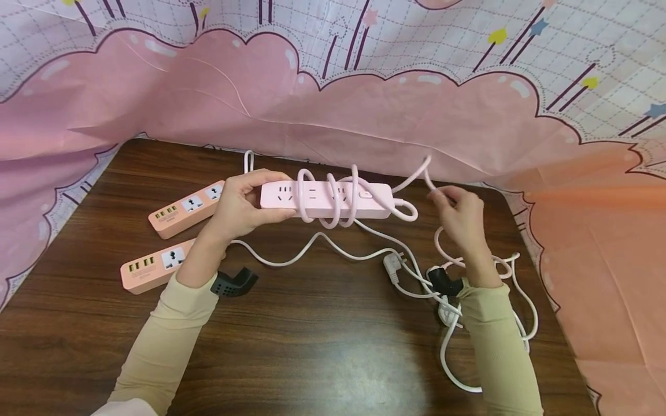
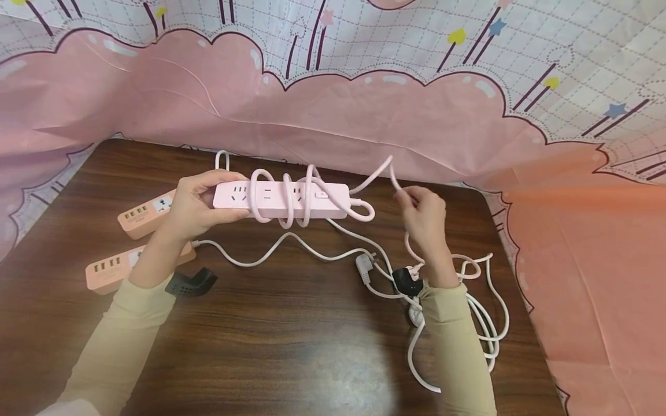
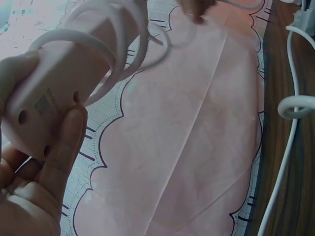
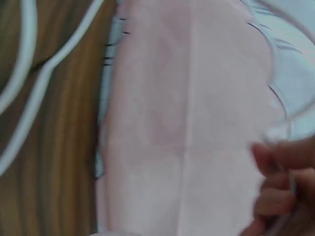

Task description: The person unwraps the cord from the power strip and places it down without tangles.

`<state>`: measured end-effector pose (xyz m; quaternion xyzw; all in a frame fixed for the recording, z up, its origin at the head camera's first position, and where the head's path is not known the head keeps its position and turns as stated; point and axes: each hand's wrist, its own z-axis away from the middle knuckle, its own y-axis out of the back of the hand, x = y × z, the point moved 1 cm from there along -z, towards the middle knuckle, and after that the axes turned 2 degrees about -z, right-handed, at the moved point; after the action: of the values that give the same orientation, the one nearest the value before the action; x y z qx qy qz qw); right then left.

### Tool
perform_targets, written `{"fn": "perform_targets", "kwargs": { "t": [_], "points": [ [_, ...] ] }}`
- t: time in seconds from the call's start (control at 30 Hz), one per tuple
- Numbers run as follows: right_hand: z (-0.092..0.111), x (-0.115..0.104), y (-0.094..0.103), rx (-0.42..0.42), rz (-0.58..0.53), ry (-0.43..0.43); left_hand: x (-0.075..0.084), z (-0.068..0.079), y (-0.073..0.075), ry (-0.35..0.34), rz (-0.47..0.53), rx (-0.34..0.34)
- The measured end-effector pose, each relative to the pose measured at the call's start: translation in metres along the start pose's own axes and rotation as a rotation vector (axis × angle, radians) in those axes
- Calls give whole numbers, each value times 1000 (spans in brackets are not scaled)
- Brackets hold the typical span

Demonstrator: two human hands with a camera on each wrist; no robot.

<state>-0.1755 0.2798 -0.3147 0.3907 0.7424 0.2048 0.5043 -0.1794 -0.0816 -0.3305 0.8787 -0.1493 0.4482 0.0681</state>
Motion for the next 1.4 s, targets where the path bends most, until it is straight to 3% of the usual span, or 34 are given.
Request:
{"fn": "perform_targets", "kwargs": {
  "t": [0.1, 0.2, 0.3, 0.33, 0.4, 0.53, 0.67, 0.8, 0.9, 1.0, 1.2, 1.4],
  "points": [
    [-5, 0, 18, 233, -240, -77, -1, 1, 2, 11, -21, 1],
    [-4, 2, 35, 397, -624, -68, -4, 2, 8, 16, -35, 39],
    [1, 10, 47, 439, -926, 29, -6, 3, 15, 5, -45, 109],
    [4, 14, 50, 420, -982, 47, -6, 3, 17, -5, -49, 131],
    [11, 23, 54, 367, -992, 85, -6, 2, 21, -27, -51, 160],
    [27, 44, 62, 203, -898, 61, -2, 1, 24, -64, -30, 169],
    [37, 55, 69, -19, -584, 88, 3, 0, 25, -97, -16, 177],
    [41, 66, 66, -172, -164, 256, 7, -1, 27, -114, -3, 199],
    [42, 79, 57, -239, 41, 401, 10, -2, 27, -117, 2, 208],
    [45, 83, 47, -290, 178, 447, 11, -2, 26, -124, -1, 197],
    [50, 80, 33, -390, 265, 309, 12, -3, 25, -128, -12, 187],
    [55, 73, 20, -564, 319, 166, 15, -4, 24, -119, -16, 182]
  ]
}}
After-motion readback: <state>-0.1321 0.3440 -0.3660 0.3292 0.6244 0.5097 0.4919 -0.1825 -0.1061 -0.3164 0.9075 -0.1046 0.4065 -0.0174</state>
